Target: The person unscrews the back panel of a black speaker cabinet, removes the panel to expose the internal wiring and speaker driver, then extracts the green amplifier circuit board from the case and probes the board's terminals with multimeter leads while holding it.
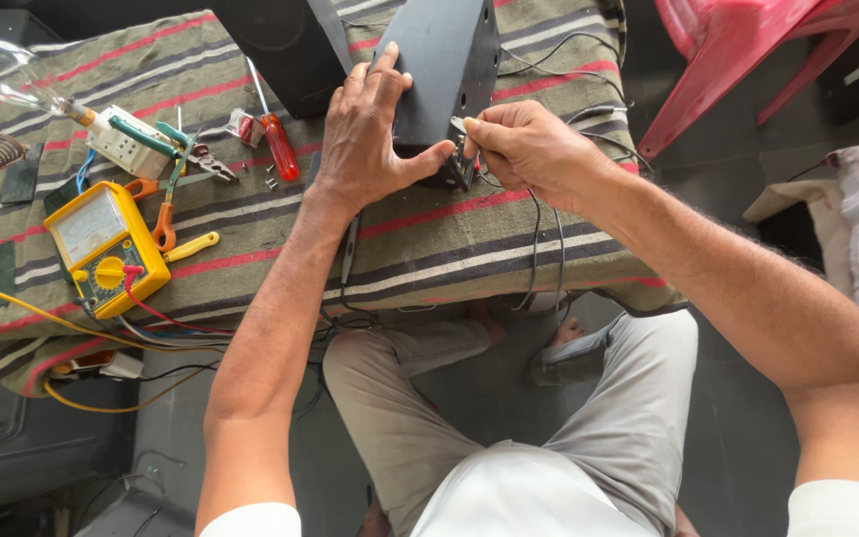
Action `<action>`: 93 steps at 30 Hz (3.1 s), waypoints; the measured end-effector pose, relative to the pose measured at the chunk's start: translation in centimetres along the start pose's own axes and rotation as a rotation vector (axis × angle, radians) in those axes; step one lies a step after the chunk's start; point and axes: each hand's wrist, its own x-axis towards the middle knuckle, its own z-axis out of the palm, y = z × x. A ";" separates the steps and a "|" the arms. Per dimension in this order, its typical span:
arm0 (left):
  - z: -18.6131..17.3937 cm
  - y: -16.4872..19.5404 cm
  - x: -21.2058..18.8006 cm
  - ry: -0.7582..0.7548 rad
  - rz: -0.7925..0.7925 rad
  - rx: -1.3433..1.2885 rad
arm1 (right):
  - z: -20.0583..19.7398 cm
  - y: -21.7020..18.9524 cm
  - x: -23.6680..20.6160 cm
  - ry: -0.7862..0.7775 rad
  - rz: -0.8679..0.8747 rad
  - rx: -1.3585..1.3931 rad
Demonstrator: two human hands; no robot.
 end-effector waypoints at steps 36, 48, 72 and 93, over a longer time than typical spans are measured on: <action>-0.4 0.4 -0.1 -0.004 -0.038 -0.104 | 1.6 -3.5 1.0 0.160 0.227 -0.705; -0.3 0.1 -0.4 -0.058 -0.044 -0.121 | 3.7 -7.4 2.6 0.130 0.387 -1.231; -1.8 0.8 0.1 -0.168 -0.183 -0.185 | 4.0 3.0 0.4 0.331 -0.109 -0.220; -1.9 -0.3 -0.3 -0.194 -0.133 -0.232 | 4.1 -2.8 -0.7 0.239 -0.232 -1.122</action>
